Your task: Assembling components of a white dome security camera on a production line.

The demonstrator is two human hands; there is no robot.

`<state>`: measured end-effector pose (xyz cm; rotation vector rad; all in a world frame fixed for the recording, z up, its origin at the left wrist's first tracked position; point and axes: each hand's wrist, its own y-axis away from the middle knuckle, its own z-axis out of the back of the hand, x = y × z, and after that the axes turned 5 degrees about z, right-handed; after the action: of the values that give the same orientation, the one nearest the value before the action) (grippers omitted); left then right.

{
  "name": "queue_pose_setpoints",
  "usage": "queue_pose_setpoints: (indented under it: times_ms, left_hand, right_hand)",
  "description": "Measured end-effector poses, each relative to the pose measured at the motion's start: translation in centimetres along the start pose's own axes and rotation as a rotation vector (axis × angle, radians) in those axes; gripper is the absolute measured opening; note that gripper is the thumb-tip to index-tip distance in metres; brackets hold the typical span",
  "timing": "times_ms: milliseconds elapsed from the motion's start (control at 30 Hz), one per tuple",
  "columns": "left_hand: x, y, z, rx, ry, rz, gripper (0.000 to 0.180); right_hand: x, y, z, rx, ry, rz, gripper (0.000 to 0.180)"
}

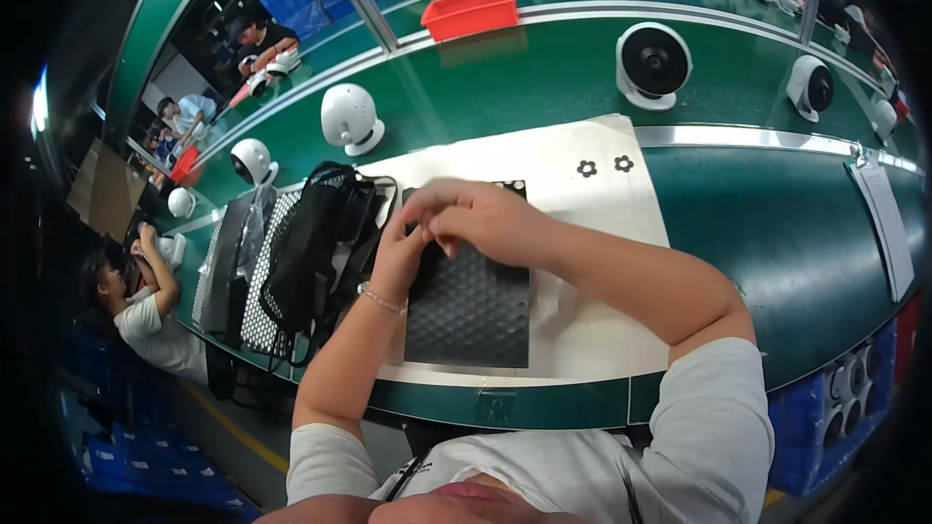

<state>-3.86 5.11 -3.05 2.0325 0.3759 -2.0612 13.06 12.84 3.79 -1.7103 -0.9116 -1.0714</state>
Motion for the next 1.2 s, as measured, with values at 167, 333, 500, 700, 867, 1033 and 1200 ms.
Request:
queue_pose_setpoints:
  times_ms: [167,333,500,700,867,1033,1200]
  left_hand:
    - [-0.6,1.4,-0.2,0.026,0.071,0.051,0.034]
    - [-2.3,2.5,-1.0,0.009,-0.012,-0.081,0.046]
    - [-2.0,2.8,-0.6,0.042,0.011,-0.112,0.041]
    - [-2.2,3.0,-0.9,0.026,0.003,-0.113,0.042]
    - [-2.4,3.1,-1.1,0.023,0.003,-0.108,0.042]
    - [-2.2,2.8,-1.3,0.007,-0.028,-0.139,0.043]
    - [-2.2,2.0,-0.1,-0.074,0.08,-0.046,0.032]
  right_hand:
    - [-3.5,0.0,0.5,0.063,-0.471,-0.224,0.02]
    - [-4.1,0.3,1.5,0.224,-0.643,-0.176,0.025]
    - [-4.5,0.2,1.5,0.333,-0.744,-0.142,0.023]
    - [-4.3,0.7,1.4,0.416,-0.726,-0.121,0.026]
    - [-4.3,0.8,1.6,0.469,-0.712,-0.091,0.027]
    - [-4.2,0.9,1.8,0.499,-0.672,-0.095,0.026]
    - [-0.8,-1.3,2.1,0.27,0.2,-0.065,0.02]
